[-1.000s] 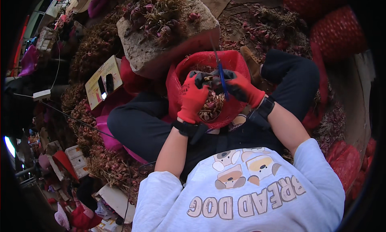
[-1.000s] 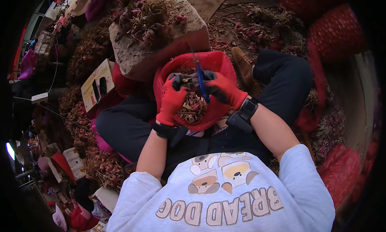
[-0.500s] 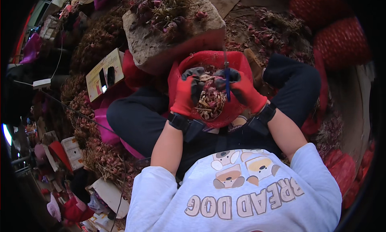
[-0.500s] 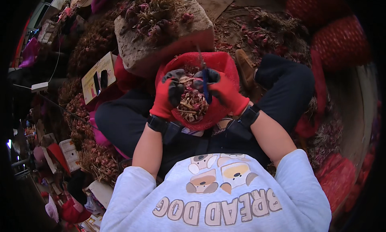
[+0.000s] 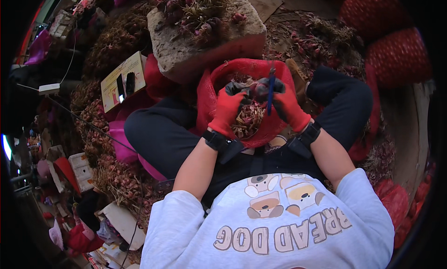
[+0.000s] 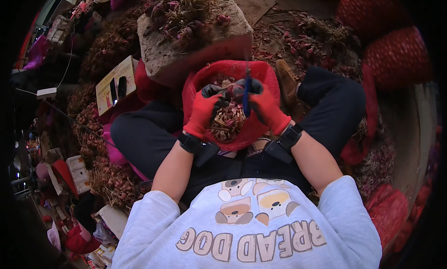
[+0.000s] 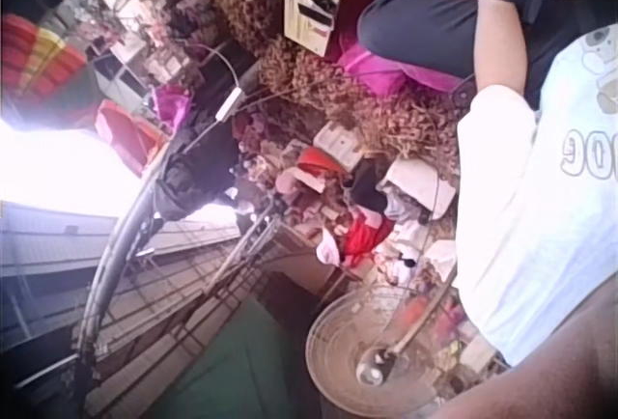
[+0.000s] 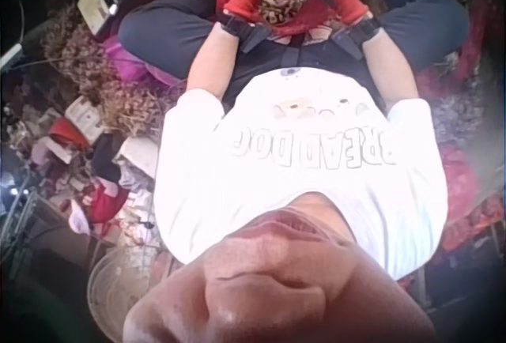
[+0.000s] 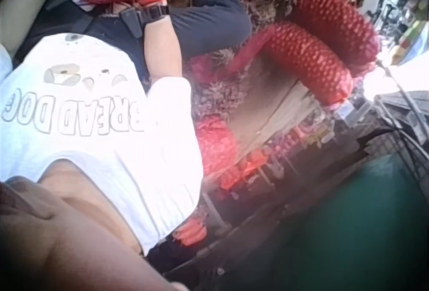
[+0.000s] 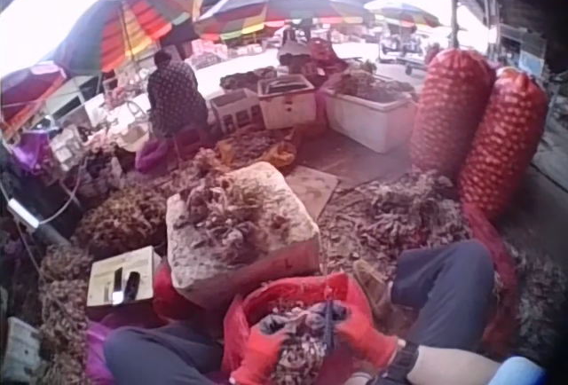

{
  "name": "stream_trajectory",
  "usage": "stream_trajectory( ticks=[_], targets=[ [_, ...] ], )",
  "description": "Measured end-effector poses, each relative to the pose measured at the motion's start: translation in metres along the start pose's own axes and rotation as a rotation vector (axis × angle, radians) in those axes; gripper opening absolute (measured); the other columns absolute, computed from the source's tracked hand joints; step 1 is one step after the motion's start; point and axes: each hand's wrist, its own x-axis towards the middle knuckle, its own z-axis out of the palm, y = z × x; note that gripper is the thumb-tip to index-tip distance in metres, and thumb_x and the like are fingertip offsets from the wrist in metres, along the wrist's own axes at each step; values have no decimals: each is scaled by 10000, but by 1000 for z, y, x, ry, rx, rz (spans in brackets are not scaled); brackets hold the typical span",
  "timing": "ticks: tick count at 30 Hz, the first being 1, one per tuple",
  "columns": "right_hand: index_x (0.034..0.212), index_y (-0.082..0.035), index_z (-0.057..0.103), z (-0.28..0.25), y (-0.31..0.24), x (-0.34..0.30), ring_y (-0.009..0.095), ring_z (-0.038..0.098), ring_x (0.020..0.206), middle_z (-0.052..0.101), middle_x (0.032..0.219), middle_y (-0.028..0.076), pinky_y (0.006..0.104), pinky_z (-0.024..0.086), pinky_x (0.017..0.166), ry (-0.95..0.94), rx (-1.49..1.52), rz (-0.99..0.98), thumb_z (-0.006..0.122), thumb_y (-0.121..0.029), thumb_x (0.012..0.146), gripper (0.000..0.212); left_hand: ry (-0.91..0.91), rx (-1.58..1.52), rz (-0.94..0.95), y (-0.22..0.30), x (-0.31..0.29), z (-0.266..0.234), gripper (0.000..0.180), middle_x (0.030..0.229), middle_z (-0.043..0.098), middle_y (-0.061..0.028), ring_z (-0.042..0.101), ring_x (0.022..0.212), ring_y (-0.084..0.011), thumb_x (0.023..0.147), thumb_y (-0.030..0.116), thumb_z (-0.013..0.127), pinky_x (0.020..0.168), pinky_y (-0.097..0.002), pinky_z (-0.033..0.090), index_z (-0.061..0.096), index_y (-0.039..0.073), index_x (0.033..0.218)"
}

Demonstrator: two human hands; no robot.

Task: Trimming and cleaning shallots using scissors and placing them into a mesh bag.

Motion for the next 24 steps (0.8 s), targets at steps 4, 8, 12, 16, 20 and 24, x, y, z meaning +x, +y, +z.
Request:
stream_trajectory(
  ticks=[4,8,12,16,20,24],
  targets=[
    [1091,-27,537,-19,-6,5,196,616,874,583,1006,76,339,526,784,-56,350,-18,612,-172,835,304,-116,281,72,-19,2,-5,129,873,628,-44,595,840,-113,803,-6,585,742,-239,491,585,-5,931],
    [1021,-54,517,-11,-12,1,184,574,886,529,962,50,337,502,753,-69,324,72,588,-192,850,231,43,462,277,-23,8,-6,193,1013,603,-63,570,947,-126,791,-16,606,816,-253,468,567,-5,980],
    [1066,-23,545,-12,-8,-3,227,617,907,581,987,83,376,536,796,-87,376,113,580,-182,855,266,78,122,255,-4,6,9,225,1117,562,-79,562,997,-144,781,17,644,823,-286,465,562,5,990],
    [1038,4,549,-8,-4,1,216,621,874,589,916,74,363,536,793,-85,314,50,583,-168,849,258,83,750,589,1,-3,20,257,1009,568,-116,585,918,-240,731,38,663,769,-328,471,578,33,974],
    [1015,-3,529,1,-9,-2,206,603,857,560,879,66,352,522,774,-84,297,44,581,-191,848,257,120,991,576,0,-17,28,248,905,558,-142,578,828,-320,684,58,665,702,-376,468,592,58,921],
    [1013,-43,489,-23,1,-6,223,569,947,524,958,69,350,492,787,-30,353,123,577,-229,853,262,-79,1069,517,-8,-13,27,192,865,562,-152,572,815,-336,693,66,648,691,-371,468,588,52,876]
  ],
)
